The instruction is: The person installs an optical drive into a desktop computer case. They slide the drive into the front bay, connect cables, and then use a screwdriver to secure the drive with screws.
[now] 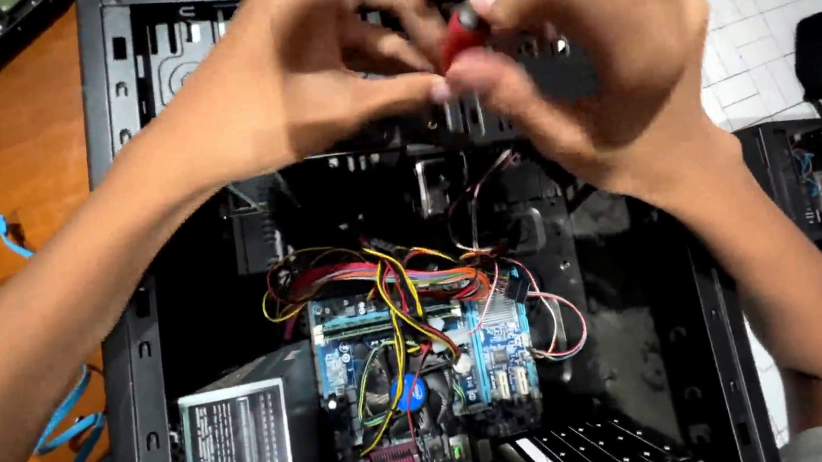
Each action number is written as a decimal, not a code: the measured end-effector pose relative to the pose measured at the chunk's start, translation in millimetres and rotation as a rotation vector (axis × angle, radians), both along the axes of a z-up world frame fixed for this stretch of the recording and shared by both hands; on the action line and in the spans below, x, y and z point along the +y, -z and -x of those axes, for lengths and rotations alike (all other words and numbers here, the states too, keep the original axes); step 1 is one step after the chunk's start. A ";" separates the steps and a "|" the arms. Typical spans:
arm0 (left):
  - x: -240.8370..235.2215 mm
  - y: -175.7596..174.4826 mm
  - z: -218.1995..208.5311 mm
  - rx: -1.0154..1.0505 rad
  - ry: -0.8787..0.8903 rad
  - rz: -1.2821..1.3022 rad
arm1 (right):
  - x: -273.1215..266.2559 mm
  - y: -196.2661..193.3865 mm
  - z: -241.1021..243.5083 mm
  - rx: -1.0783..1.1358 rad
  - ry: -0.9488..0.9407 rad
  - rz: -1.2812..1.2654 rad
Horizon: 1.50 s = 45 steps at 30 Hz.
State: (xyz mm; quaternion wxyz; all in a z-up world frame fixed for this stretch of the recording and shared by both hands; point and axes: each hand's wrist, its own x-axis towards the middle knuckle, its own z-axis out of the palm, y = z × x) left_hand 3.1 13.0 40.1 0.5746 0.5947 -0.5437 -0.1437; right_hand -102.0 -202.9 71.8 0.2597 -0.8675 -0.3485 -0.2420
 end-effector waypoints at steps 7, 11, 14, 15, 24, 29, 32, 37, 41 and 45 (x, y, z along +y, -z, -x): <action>-2.2 3.7 6.9 0.099 0.139 0.035 | -3.2 11.8 0.7 0.244 0.099 -0.344; -2.5 -2.5 5.2 -0.090 -0.023 0.036 | -5.9 11.7 -3.3 0.098 0.055 -0.259; 0.8 1.2 2.4 0.007 0.019 0.073 | -0.8 3.1 -0.9 -0.015 0.054 -0.064; 1.4 0.0 3.3 0.054 0.056 0.058 | 1.8 1.2 0.9 0.101 0.020 -0.179; -1.1 -4.5 8.9 -0.050 0.020 0.031 | 10.1 4.5 3.5 0.092 0.139 -0.210; 2.1 6.9 3.0 -0.033 -0.093 0.046 | 17.1 -8.9 3.9 0.106 0.073 -0.191; 5.4 0.3 3.6 -0.048 -0.032 0.103 | 12.1 -24.3 6.3 0.146 -0.007 -0.044; 4.0 -11.2 10.6 0.002 0.090 0.020 | 15.1 -30.5 13.2 0.238 0.059 -0.006; -4.9 1.5 4.2 -0.088 -0.009 0.068 | 8.0 -23.4 5.1 0.078 0.096 0.145; -0.6 -3.8 4.4 0.086 0.139 0.092 | 14.8 -38.8 3.0 0.142 0.245 0.643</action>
